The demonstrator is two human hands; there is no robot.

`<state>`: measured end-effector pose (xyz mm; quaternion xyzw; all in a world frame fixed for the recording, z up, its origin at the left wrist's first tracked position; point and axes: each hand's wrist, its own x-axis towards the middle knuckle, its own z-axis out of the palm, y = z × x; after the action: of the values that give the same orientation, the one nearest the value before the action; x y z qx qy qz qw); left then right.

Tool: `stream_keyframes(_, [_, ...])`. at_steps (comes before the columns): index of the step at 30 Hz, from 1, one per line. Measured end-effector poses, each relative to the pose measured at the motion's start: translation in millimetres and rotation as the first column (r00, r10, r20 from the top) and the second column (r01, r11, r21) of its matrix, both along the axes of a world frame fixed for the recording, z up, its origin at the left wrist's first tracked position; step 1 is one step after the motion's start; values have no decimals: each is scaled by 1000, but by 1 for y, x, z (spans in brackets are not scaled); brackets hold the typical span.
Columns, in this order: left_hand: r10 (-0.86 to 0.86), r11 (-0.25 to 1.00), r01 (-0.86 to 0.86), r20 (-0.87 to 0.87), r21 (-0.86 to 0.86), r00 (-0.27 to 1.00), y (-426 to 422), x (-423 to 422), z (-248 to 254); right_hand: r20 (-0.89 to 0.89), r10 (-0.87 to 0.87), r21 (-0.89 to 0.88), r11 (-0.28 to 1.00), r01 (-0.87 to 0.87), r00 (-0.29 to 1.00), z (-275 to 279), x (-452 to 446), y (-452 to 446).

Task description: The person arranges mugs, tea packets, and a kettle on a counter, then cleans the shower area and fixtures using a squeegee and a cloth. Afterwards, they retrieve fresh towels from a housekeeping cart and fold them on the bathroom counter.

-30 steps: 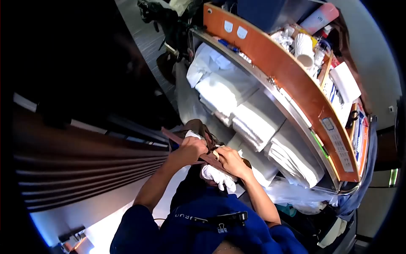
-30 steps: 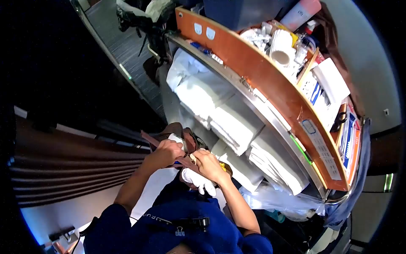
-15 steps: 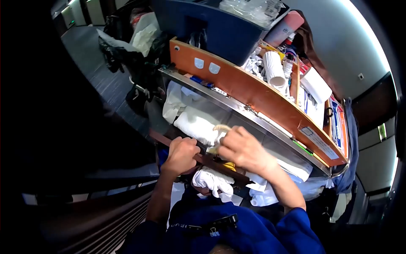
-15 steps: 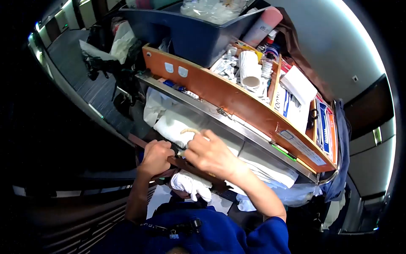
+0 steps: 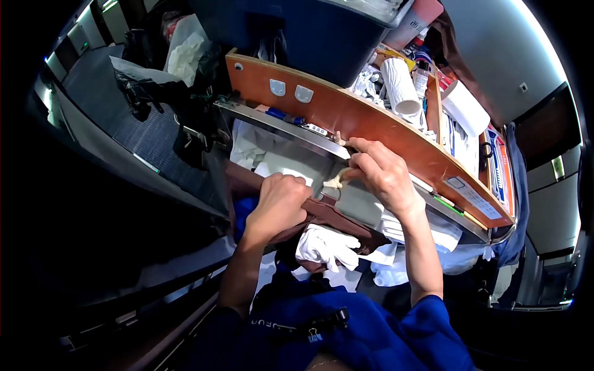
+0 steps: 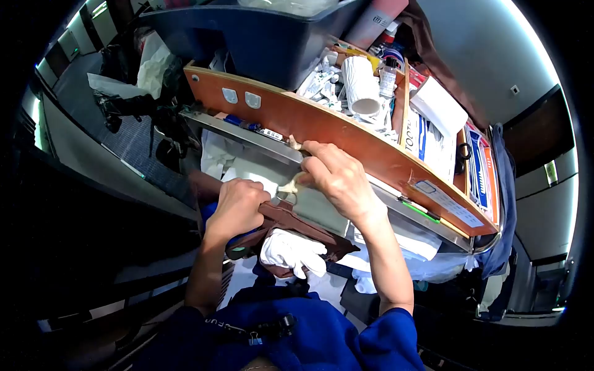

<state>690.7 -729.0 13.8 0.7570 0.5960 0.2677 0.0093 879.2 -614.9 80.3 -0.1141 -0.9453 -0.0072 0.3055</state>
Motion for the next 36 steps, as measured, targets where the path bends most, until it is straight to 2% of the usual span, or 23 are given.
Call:
stream_keyframes(3, [-6,1000,6,-28,-1,1000,4,-6,-2,71,-48,108,993,40,996,8,-4,-1])
stream_keyframes(7, [37,999,-38,-9,-38,999,2,-16,-8,44,-57,117,992,52,997,1,-14,-2])
stream_keyframes(9, [36,999,-36,-15,-5,999,9,-22,-28,78,7,146,989,-19,997,-5,-13,0])
stream_keyframes(12, [-1,1000,1,25,1,1000,21,-24,-37,-182,51,252,968,-4,982,-14,12,-8])
stream_keyframes(14, [-18,1000,18,77,7,997,23,-24,-40,-344,33,220,974,47,938,-47,41,-24])
stream_keyframes(15, [-33,999,33,58,6,998,25,-25,-40,-138,-22,-44,999,16,990,-70,65,-28])
stream_keyframes(17, [-75,997,75,22,-5,997,29,-26,-41,150,-112,-226,963,144,982,-111,83,-31])
stream_keyframes(18, [-86,996,86,10,-17,996,31,-25,-40,139,-85,-394,909,134,987,-110,87,-34])
stream_keyframes(19, [-90,996,90,-1,-25,996,34,-24,-40,162,-80,-401,905,140,984,-104,94,-37])
stream_keyframes(20, [-92,995,92,-15,-37,996,34,-25,-40,224,-113,-306,935,180,968,-97,97,-41])
stream_keyframes(23, [-111,992,109,-24,-57,994,38,-25,-38,277,-192,-225,939,258,941,-106,100,-47])
stream_keyframes(25, [-120,989,118,-21,-87,993,37,-23,-37,245,-195,-406,869,283,950,-123,101,-30])
stream_keyframes(26, [-123,987,121,-15,-108,992,37,-23,-36,318,-202,-574,737,357,926,-120,106,-18])
stream_keyframes(27, [-121,987,118,-20,-107,992,36,-23,-37,307,-248,-612,688,390,919,-119,106,-10])
stream_keyframes(29, [-118,988,115,-27,-100,993,37,-24,-40,576,-202,-558,611,562,792,-114,100,-8])
stream_keyframes(31, [-114,990,111,-24,-87,993,37,-20,-37,411,-241,-329,860,389,879,-105,93,-29])
stream_keyframes(32, [-111,990,109,-23,-85,994,35,-19,-36,451,-268,-274,866,418,851,-105,88,-34])
stream_keyframes(35, [-99,992,95,-44,-85,994,34,-20,-41,418,-320,-323,822,468,850,-113,89,-29])
stream_keyframes(36, [-98,992,94,-48,-86,994,32,-20,-43,511,-281,-478,693,540,812,-113,92,-19])
